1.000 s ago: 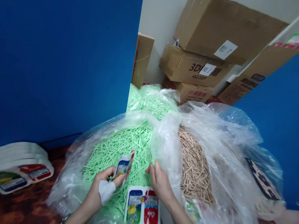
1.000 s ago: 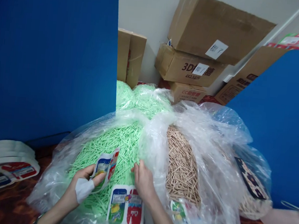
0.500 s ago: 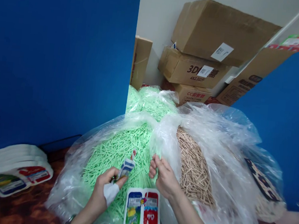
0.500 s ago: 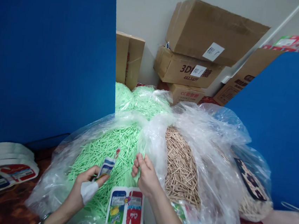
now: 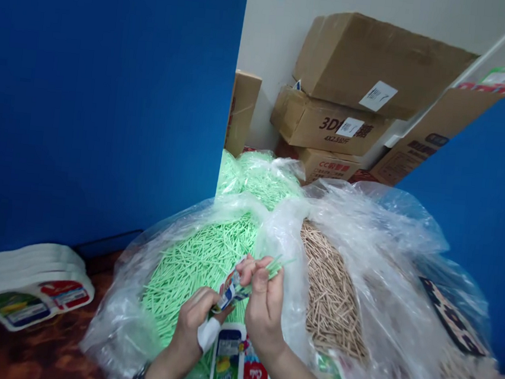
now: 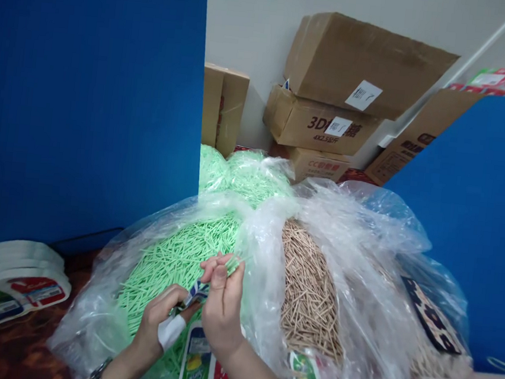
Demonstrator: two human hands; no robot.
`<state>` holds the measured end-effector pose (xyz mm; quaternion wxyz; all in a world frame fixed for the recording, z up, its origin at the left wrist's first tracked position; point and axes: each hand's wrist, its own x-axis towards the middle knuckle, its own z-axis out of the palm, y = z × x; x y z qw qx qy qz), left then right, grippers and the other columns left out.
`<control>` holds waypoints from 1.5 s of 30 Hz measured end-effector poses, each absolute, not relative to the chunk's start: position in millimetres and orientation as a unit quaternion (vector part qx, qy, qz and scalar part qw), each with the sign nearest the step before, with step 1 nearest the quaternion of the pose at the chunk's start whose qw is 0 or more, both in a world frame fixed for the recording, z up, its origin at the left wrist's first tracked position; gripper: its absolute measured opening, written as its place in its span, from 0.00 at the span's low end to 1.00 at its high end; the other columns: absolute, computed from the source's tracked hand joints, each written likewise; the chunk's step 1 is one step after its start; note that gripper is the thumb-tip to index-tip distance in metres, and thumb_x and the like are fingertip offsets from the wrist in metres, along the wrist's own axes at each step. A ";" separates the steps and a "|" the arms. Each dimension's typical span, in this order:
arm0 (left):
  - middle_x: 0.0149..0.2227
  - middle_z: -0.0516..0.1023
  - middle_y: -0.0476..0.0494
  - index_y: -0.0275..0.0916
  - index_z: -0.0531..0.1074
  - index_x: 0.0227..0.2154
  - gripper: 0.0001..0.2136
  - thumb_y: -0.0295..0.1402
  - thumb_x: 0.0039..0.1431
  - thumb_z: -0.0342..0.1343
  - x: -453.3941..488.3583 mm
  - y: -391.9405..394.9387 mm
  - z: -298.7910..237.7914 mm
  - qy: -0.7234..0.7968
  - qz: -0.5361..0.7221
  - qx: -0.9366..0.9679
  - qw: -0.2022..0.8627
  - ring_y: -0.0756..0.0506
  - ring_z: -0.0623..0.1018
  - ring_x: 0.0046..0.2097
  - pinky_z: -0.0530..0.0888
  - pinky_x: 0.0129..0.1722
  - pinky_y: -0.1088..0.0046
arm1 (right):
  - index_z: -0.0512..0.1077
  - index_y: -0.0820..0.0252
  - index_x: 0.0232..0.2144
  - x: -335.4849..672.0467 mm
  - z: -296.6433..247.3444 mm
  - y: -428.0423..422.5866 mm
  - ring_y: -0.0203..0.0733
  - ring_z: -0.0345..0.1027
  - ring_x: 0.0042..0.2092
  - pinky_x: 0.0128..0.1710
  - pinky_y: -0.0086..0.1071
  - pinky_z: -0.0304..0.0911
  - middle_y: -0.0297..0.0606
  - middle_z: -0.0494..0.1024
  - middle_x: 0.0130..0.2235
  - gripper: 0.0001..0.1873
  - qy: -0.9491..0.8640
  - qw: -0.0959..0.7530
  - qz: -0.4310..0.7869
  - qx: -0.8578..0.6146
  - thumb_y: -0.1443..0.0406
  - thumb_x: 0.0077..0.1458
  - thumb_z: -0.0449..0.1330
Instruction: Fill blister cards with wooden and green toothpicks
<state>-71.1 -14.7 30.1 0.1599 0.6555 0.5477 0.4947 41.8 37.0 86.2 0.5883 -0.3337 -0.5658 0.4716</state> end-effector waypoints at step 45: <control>0.25 0.73 0.49 0.36 0.73 0.27 0.07 0.35 0.54 0.58 -118.4 -21.9 16.9 0.640 0.518 0.501 0.268 0.48 0.71 0.26 0.68 0.28 0.74 | 0.73 0.58 0.27 88.6 10.3 72.1 0.38 0.68 0.31 0.30 0.28 0.61 0.36 0.73 0.31 0.08 -0.910 0.030 0.188 -0.369 0.70 0.56 0.56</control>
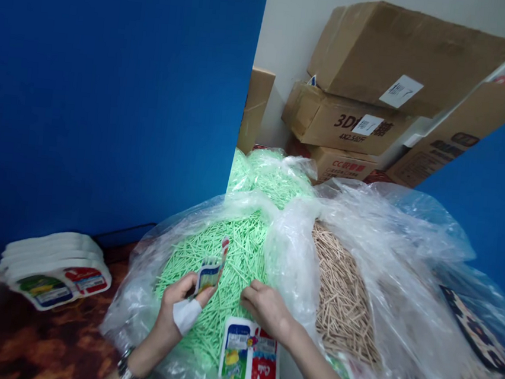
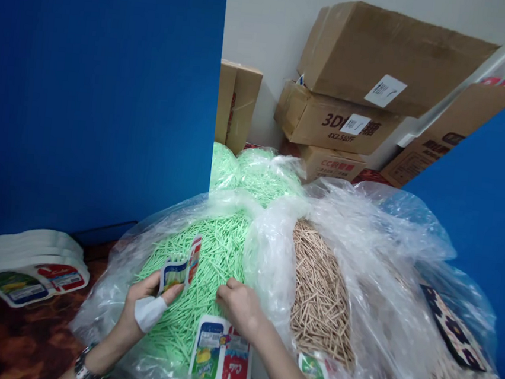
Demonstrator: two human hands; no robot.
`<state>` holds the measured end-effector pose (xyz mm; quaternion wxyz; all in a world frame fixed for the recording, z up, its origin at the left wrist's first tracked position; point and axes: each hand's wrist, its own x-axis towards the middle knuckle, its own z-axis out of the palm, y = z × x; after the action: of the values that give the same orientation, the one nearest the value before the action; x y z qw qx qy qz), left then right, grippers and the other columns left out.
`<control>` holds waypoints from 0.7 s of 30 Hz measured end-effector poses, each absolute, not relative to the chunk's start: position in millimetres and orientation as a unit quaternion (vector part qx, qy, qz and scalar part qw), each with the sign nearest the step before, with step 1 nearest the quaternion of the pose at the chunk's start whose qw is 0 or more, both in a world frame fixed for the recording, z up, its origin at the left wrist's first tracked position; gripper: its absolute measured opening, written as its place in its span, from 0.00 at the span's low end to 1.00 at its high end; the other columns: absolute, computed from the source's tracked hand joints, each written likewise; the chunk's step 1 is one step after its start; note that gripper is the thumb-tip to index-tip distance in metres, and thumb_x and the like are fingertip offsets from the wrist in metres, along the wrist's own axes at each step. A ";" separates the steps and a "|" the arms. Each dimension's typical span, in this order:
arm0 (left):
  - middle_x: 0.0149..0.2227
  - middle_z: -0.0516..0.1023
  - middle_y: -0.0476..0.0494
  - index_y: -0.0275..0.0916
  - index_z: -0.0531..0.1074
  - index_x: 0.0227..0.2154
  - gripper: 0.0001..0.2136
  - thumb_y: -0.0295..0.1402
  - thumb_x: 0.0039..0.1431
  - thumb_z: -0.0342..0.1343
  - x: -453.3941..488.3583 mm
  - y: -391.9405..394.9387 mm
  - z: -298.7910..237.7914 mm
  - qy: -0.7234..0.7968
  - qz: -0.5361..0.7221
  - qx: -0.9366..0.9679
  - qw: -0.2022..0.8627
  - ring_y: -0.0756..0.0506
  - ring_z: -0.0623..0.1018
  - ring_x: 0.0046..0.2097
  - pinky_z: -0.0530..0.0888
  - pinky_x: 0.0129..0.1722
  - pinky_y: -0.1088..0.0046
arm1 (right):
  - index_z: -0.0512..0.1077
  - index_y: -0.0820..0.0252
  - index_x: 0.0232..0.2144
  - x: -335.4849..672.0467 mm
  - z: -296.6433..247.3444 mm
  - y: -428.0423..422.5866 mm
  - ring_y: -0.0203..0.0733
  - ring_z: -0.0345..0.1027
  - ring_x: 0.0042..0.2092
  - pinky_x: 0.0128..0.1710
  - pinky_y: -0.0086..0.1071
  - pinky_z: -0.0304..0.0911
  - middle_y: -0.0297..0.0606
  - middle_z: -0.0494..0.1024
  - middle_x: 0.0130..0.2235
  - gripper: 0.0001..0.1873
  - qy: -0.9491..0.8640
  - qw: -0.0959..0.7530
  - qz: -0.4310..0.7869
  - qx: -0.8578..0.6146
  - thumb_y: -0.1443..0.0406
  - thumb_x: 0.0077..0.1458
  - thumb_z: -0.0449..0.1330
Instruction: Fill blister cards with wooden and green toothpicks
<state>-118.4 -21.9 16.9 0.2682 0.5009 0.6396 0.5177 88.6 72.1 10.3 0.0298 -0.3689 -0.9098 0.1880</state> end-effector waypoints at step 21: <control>0.24 0.68 0.50 0.39 0.69 0.25 0.07 0.30 0.59 0.54 -117.1 -26.9 25.3 0.586 0.406 0.671 0.206 0.48 0.69 0.28 0.65 0.28 0.75 | 0.71 0.56 0.36 94.7 130.4 80.4 0.39 0.67 0.34 0.33 0.33 0.66 0.40 0.71 0.33 0.11 -0.898 0.299 0.183 -0.267 0.65 0.64 0.49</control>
<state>-117.1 -26.9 25.3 0.2057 0.6707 0.5859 0.4056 94.7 80.4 130.4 0.2993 -0.2665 -0.8977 0.1830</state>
